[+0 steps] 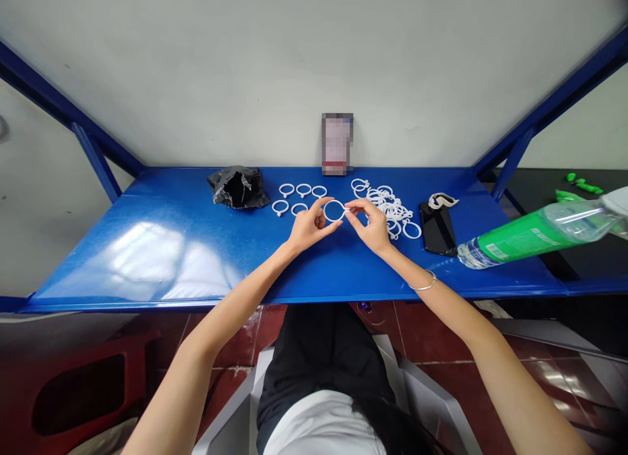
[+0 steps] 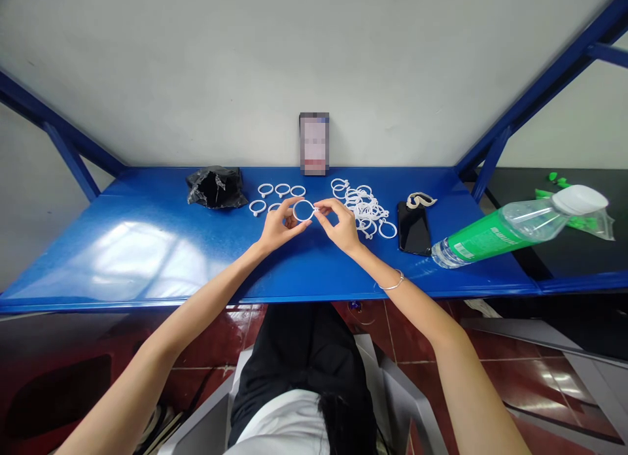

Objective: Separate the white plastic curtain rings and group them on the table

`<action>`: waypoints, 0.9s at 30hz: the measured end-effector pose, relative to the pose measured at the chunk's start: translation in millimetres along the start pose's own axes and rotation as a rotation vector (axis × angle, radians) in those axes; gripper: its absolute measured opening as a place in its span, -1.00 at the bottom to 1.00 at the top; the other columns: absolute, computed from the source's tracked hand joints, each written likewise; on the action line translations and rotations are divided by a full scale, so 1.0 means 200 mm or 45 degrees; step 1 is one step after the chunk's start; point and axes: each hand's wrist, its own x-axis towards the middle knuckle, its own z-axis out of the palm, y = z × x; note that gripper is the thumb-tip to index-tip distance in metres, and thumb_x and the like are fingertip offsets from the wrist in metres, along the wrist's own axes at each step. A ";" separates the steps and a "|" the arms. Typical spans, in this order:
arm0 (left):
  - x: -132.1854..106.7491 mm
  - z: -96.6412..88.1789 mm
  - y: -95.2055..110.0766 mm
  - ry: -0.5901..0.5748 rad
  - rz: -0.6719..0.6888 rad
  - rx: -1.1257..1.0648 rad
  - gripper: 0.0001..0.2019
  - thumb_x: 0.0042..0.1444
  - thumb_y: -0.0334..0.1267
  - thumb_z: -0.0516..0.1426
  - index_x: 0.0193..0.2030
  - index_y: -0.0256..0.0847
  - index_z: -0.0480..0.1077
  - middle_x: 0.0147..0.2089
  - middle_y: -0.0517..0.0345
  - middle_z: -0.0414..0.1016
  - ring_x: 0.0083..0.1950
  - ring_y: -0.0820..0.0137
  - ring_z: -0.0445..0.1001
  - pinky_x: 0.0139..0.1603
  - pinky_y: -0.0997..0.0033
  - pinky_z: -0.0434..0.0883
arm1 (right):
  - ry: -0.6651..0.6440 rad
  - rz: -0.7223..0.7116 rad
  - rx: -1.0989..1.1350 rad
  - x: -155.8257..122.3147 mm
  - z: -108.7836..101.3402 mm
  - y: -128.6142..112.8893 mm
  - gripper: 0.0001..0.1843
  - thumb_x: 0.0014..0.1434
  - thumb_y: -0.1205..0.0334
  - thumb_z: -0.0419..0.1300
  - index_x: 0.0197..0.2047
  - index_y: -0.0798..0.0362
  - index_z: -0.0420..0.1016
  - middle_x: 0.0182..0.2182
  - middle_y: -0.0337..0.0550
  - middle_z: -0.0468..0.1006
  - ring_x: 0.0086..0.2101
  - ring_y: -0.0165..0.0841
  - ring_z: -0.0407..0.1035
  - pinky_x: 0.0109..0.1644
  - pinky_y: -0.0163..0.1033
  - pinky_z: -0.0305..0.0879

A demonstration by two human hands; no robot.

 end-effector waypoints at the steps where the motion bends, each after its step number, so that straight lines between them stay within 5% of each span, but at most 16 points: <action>1: 0.00 0.00 0.00 0.002 0.000 -0.002 -0.51 0.15 -0.01 0.22 0.13 -0.22 0.33 -0.61 0.43 0.23 -0.62 0.58 0.18 -0.54 0.59 0.14 | -0.003 0.006 -0.007 0.00 0.00 0.00 -0.86 0.29 0.12 0.21 -0.16 -0.01 0.51 -0.25 -0.14 0.60 -0.32 -0.32 0.50 -0.17 -0.15 0.51; 27: 0.00 0.00 0.01 -0.088 -0.044 -0.072 -0.48 0.16 -0.04 0.21 0.20 -0.20 0.28 -0.58 0.43 0.22 -0.60 0.57 0.20 -0.50 0.59 0.18 | 0.002 0.006 -0.062 0.00 -0.01 -0.01 -0.79 0.31 0.06 0.19 -0.24 -0.01 0.53 -0.30 -0.13 0.60 -0.36 -0.32 0.46 -0.24 -0.16 0.46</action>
